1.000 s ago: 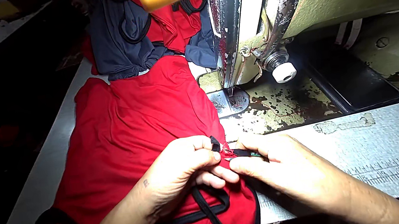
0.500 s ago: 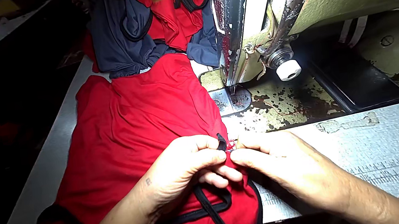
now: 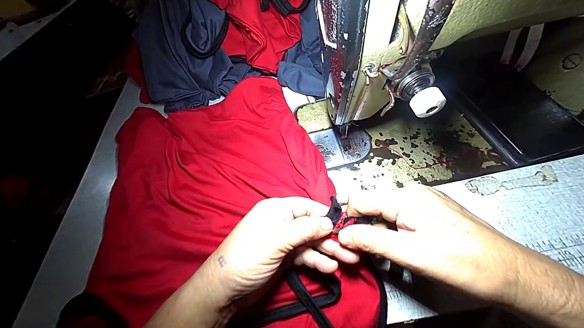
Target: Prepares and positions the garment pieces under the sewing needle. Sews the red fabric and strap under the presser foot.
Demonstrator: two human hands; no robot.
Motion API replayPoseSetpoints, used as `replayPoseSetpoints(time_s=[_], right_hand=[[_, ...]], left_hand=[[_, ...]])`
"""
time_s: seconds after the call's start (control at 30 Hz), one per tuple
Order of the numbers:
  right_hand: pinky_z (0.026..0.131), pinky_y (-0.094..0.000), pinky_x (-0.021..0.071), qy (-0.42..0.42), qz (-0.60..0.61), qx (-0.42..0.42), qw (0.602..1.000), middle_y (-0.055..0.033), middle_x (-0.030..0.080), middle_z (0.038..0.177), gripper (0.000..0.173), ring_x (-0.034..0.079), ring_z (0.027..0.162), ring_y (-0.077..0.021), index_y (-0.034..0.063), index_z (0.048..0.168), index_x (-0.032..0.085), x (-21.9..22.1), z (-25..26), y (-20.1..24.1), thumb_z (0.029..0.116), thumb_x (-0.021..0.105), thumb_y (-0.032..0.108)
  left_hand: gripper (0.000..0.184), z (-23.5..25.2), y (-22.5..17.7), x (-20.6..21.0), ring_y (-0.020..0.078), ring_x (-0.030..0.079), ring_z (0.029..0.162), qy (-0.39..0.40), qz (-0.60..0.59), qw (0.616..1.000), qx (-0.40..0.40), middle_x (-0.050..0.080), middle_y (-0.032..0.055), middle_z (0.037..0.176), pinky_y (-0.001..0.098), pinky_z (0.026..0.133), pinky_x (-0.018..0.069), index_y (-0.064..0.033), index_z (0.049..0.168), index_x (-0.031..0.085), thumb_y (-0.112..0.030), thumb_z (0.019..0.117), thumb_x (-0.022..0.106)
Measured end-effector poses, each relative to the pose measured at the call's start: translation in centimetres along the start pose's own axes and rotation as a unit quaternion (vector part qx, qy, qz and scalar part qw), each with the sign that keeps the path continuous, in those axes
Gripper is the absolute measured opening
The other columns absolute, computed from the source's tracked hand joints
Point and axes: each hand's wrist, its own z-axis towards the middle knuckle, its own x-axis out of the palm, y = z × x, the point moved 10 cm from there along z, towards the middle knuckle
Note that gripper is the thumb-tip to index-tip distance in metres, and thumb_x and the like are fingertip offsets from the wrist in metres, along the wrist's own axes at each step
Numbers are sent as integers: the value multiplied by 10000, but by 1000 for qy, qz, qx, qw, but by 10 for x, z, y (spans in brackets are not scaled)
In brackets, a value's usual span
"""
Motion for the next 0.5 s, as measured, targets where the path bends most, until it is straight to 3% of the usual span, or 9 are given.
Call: replayPoseSetpoints(time_s=[0.1,0.23,0.33,0.4,0.43,0.5], right_hand=[[491,-209,348,-13,-2,-2,1000,169,488,586,317,494,556,45,307,717,625,-1,-2,-1,977,546,469],[498,-193,394,-28,37,-6,999,180,534,619,263,519,571,52,311,808,687,1,-3,-4,970,570,482],[513,-194,405,-30,96,13,995,156,557,635,263,536,587,34,285,805,687,0,-3,-7,982,575,444],[466,-151,379,-92,183,27,978,118,526,612,254,482,525,26,227,812,697,-17,-3,-13,1008,560,312],[431,-143,319,-137,199,42,969,103,455,583,267,404,477,16,212,791,645,-29,-5,-20,1029,535,263],[411,-192,294,-221,37,75,972,85,427,552,264,388,442,-25,218,785,599,-58,-11,-35,1032,563,305]], left_hand=[[252,0,1,1,121,753,730,1,6,1000,-5,766,124,845,212,683,613,-31,923,704,-12,1017,471],[235,1,-1,0,122,749,714,-10,22,1000,2,758,120,821,213,678,614,-25,926,696,-11,1019,481],[220,0,-1,0,120,745,706,-26,48,999,-2,754,115,802,213,672,612,-15,934,691,-3,1017,487],[223,-2,-5,-3,128,749,695,-53,80,995,-2,757,110,803,216,653,616,-19,961,678,3,1024,465],[222,-4,-8,-5,134,749,684,-69,95,993,3,755,113,806,220,644,617,-21,975,668,5,1031,454],[202,-7,-16,-10,146,741,657,-93,118,988,23,749,135,800,225,620,614,-9,1008,662,1,1038,462]])
